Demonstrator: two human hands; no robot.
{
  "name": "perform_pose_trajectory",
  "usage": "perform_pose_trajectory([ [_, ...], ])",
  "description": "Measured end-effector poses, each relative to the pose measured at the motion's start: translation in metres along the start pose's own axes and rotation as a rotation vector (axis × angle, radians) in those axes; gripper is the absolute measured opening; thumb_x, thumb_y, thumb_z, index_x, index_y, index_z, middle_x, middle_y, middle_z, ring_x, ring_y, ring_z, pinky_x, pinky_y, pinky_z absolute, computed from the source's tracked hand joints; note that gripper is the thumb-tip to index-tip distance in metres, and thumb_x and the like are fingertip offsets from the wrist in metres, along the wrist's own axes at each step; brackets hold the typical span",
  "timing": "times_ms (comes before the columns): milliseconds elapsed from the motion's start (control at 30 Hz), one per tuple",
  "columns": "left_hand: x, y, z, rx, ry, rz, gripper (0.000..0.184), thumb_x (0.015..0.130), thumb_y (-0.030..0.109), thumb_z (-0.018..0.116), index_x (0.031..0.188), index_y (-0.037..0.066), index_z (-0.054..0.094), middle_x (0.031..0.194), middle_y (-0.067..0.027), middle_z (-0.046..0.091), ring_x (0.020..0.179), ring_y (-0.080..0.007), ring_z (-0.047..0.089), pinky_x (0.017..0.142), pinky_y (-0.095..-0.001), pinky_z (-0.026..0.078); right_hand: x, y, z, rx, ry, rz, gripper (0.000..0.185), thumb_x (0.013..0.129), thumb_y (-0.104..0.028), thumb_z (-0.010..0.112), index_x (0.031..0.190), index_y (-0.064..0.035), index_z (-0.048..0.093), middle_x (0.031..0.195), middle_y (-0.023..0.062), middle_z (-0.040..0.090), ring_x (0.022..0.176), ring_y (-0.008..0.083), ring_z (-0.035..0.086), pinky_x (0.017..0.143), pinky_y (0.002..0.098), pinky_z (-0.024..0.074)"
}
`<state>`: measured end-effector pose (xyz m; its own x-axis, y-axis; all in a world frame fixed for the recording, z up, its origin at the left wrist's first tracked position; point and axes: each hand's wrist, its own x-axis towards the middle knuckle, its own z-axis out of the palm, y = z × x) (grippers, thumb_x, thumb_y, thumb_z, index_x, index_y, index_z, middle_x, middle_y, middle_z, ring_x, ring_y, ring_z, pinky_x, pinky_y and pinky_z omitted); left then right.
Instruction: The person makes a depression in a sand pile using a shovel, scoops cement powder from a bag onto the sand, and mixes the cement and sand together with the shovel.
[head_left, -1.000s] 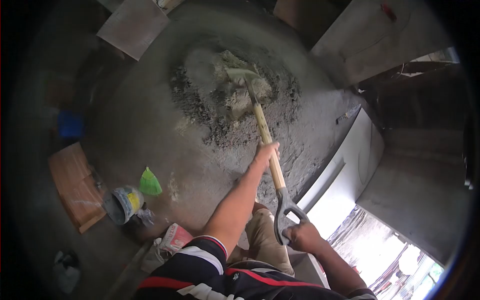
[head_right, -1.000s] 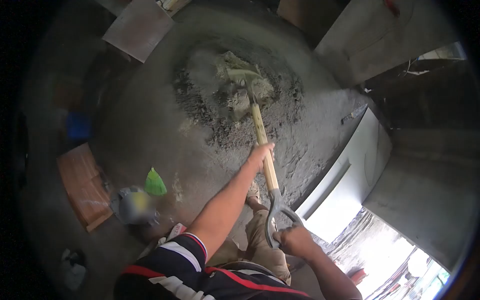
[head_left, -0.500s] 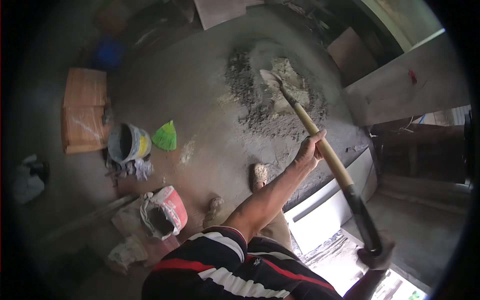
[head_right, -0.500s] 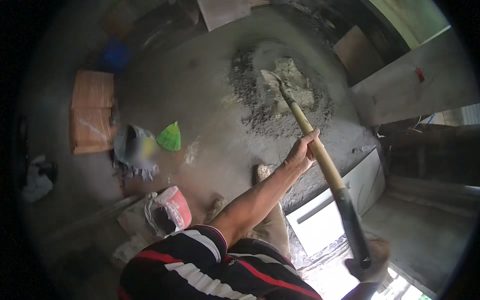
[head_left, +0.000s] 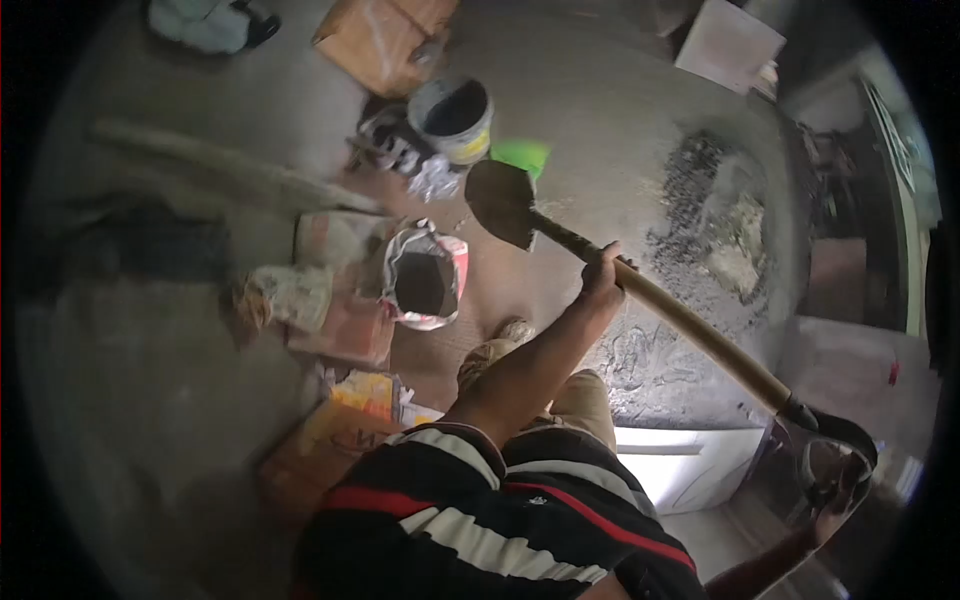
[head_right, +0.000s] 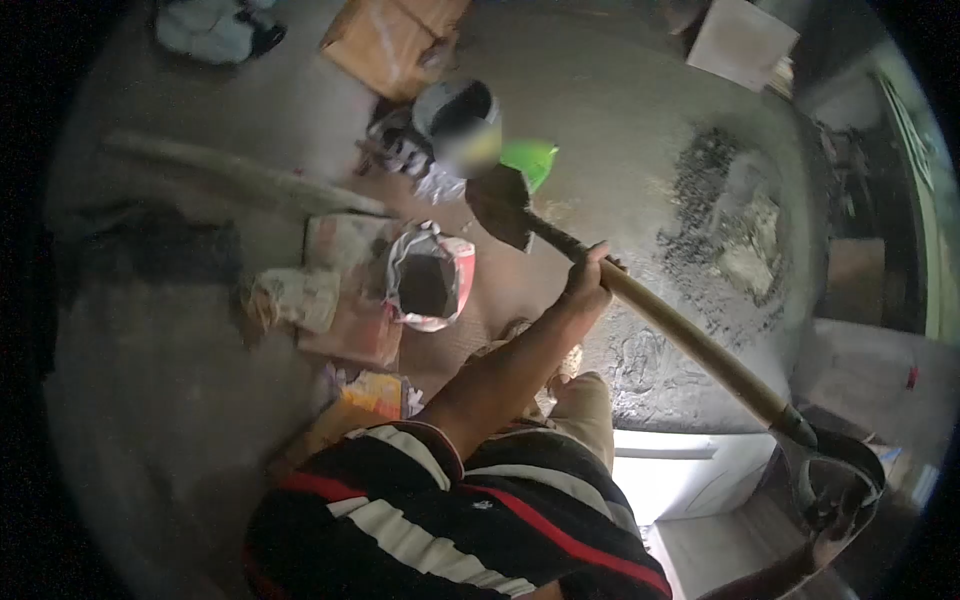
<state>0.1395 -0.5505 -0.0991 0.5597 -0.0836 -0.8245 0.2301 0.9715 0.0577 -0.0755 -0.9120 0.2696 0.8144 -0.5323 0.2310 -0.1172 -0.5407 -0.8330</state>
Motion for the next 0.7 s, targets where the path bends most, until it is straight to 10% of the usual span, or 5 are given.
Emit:
perform_pose_trajectory([
  [300,-0.02,0.095,-0.105,-0.221,0.035,0.341,0.029,0.094,0.013,0.061,0.112,0.005,0.04,0.083,-0.0112,0.051,0.069,-0.0272,0.058,0.067,-0.0452,0.058,0.063,-0.061,0.11,0.155,-0.72,-0.14,0.012,0.096,-0.016,0.057,0.098,-0.0051,0.057,0.07,-0.001,0.047,0.052,0.0052,0.039,0.048,0.0206,0.0285],
  [700,0.033,0.21,-0.246,-0.093,-0.308,0.492,0.048,0.093,0.018,0.065,0.129,-0.003,0.04,0.111,-0.0181,0.053,0.097,-0.0309,0.059,0.092,-0.0472,0.052,-0.096,-0.228,0.263,-0.16,-0.602,-0.409,0.022,0.089,-0.015,0.063,0.108,-0.0042,0.06,0.075,-0.0018,0.054,0.061,0.0063,0.048,0.052,0.0229,0.0372],
])
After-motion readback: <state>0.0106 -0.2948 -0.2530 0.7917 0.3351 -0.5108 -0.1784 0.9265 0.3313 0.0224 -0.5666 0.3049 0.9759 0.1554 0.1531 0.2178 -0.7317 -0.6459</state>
